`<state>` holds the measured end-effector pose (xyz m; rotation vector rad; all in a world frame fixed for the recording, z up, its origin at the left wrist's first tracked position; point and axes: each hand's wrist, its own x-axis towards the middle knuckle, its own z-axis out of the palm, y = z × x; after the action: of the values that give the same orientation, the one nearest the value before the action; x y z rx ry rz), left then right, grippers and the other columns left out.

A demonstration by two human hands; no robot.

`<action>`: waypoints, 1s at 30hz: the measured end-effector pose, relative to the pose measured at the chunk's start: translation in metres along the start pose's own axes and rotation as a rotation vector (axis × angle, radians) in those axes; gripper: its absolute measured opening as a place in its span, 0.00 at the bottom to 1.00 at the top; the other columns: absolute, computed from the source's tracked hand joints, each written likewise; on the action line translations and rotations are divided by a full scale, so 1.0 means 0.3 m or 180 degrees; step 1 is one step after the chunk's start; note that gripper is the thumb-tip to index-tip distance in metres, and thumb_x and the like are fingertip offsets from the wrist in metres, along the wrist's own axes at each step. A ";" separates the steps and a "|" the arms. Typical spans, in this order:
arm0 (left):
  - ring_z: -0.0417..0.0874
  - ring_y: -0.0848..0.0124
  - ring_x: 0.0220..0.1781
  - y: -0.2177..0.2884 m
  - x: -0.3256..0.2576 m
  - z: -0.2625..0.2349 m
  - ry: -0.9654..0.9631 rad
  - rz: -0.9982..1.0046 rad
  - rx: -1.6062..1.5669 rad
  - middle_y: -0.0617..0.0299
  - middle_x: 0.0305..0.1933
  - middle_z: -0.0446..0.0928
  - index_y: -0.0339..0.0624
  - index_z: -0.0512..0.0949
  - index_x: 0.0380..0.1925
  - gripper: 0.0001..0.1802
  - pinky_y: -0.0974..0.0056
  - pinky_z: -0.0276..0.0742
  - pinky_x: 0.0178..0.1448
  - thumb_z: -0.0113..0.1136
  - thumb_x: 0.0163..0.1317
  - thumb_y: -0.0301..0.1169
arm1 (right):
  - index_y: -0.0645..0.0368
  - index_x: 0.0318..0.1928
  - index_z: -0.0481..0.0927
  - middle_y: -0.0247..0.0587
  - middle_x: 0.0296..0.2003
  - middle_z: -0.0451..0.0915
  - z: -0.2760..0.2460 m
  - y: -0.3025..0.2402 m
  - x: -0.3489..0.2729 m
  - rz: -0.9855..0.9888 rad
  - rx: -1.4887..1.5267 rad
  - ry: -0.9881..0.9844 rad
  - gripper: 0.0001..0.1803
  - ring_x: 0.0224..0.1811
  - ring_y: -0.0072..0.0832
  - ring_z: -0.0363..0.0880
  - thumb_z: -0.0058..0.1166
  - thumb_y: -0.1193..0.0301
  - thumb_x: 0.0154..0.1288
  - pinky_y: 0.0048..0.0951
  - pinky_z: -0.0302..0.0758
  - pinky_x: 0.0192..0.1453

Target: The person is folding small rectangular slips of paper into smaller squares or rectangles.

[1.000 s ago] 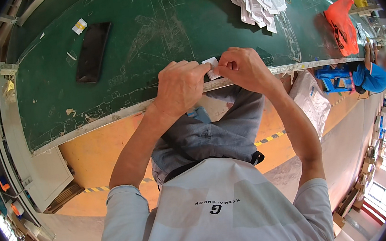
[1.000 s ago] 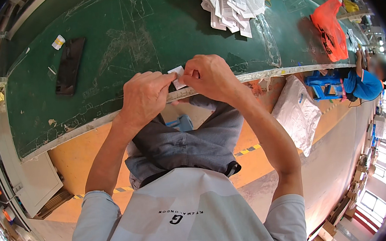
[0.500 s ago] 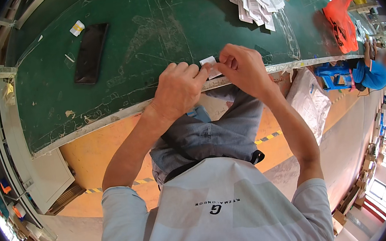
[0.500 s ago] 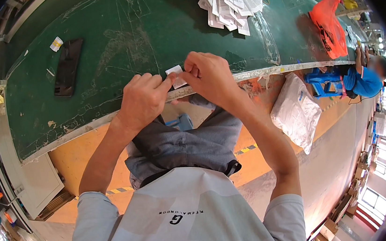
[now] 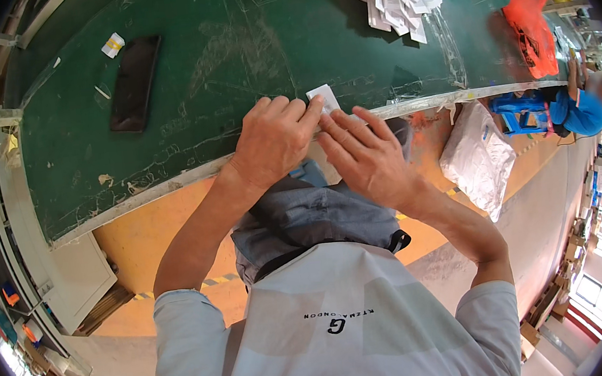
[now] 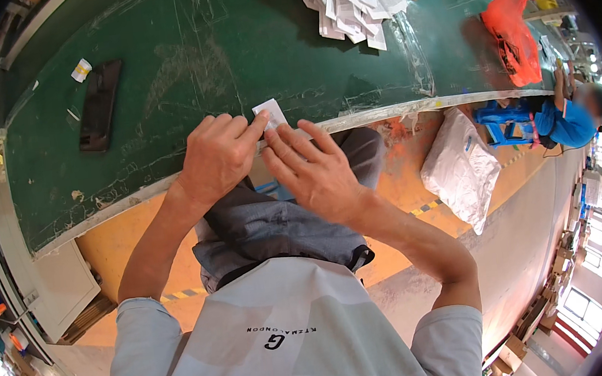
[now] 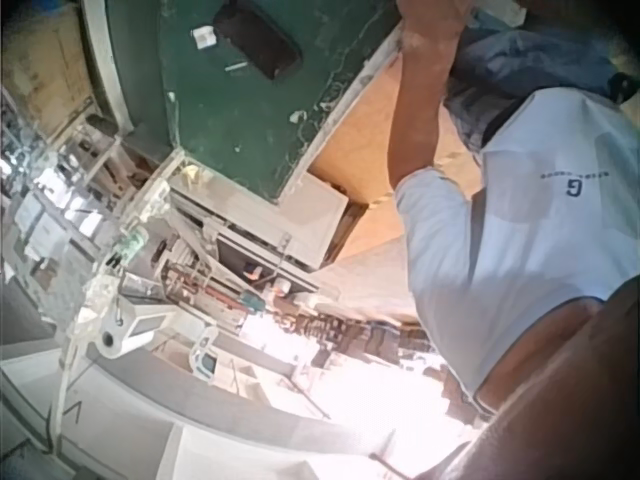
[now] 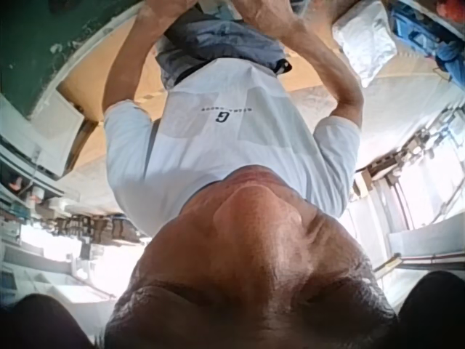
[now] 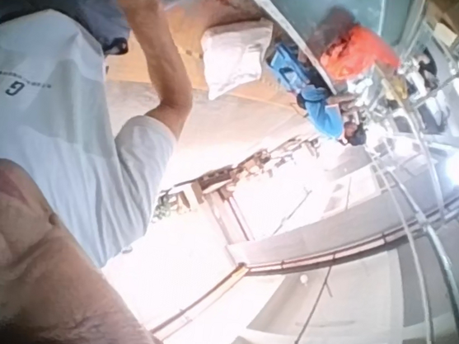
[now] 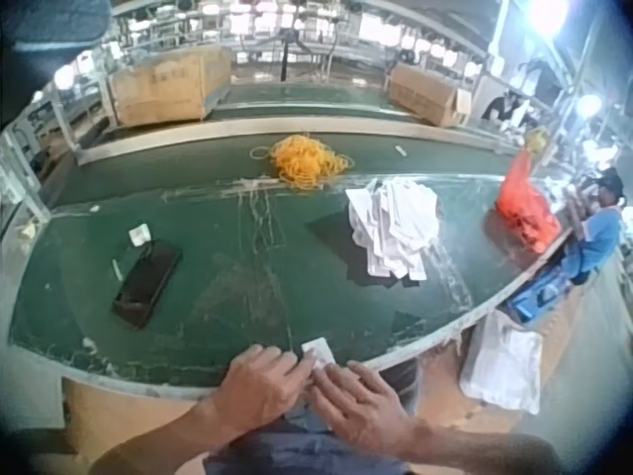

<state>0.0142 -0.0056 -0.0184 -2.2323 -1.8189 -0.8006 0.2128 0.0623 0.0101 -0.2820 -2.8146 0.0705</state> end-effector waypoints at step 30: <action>0.78 0.64 0.25 0.014 0.012 0.010 0.0182 -0.0239 -0.0359 0.64 0.21 0.74 0.46 0.84 0.34 0.07 0.59 0.72 0.32 0.70 0.57 0.34 | 0.58 0.43 0.83 0.40 0.39 0.77 -0.024 0.252 0.120 0.0185 0.1286 -0.0180 0.15 0.44 0.42 0.78 0.70 0.71 0.56 0.41 0.76 0.49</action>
<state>0.0196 -0.0022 -0.0182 -2.1935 -1.8854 -0.9940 0.1955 0.1436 0.0219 -0.2679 -2.7636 0.6588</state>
